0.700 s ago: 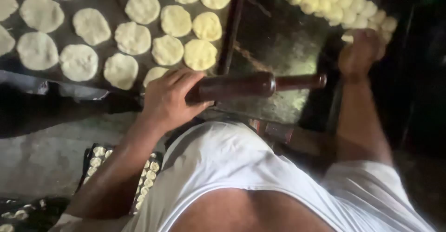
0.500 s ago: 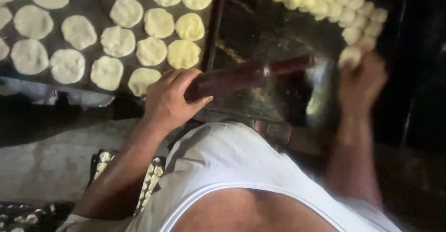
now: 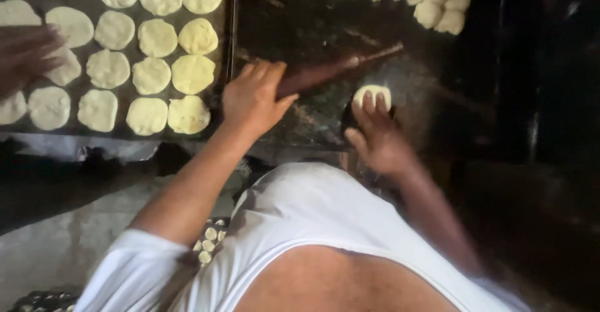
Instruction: Rolling out small pieces of dough and placing them on a tray.
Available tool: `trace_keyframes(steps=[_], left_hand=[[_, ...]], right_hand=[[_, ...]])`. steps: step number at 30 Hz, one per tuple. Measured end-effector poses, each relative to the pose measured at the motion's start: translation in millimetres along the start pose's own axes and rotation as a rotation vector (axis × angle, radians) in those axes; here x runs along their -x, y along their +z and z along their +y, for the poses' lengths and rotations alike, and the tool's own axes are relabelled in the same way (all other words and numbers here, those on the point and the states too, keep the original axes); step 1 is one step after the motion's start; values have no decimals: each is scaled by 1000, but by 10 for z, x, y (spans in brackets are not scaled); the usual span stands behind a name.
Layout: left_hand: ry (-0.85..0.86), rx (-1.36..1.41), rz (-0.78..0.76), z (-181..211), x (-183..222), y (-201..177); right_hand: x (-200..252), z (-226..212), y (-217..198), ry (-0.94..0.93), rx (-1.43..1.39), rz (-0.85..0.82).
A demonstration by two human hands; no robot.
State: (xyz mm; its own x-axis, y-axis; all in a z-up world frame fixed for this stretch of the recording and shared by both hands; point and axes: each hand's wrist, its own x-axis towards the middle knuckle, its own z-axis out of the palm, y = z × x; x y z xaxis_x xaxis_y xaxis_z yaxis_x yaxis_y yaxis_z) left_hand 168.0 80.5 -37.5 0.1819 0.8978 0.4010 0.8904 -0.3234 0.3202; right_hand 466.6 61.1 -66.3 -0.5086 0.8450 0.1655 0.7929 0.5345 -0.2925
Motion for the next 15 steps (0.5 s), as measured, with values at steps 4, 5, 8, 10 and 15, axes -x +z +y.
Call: trace_keyframes(steps=[4, 5, 8, 10, 15], left_hand=[[91, -34, -133, 178, -132, 174], [146, 20, -186, 222, -179, 172], [197, 108, -282, 263, -324, 398], [197, 136, -311, 237, -474, 615], [23, 104, -386, 182, -674, 794]], right_hand=[[96, 235, -402, 276, -436, 31], [95, 344, -450, 300, -395, 167], [-8, 693, -448, 177, -79, 383], [-105, 1087, -239, 13, 197, 457], [-323, 1599, 45, 313, -299, 475]])
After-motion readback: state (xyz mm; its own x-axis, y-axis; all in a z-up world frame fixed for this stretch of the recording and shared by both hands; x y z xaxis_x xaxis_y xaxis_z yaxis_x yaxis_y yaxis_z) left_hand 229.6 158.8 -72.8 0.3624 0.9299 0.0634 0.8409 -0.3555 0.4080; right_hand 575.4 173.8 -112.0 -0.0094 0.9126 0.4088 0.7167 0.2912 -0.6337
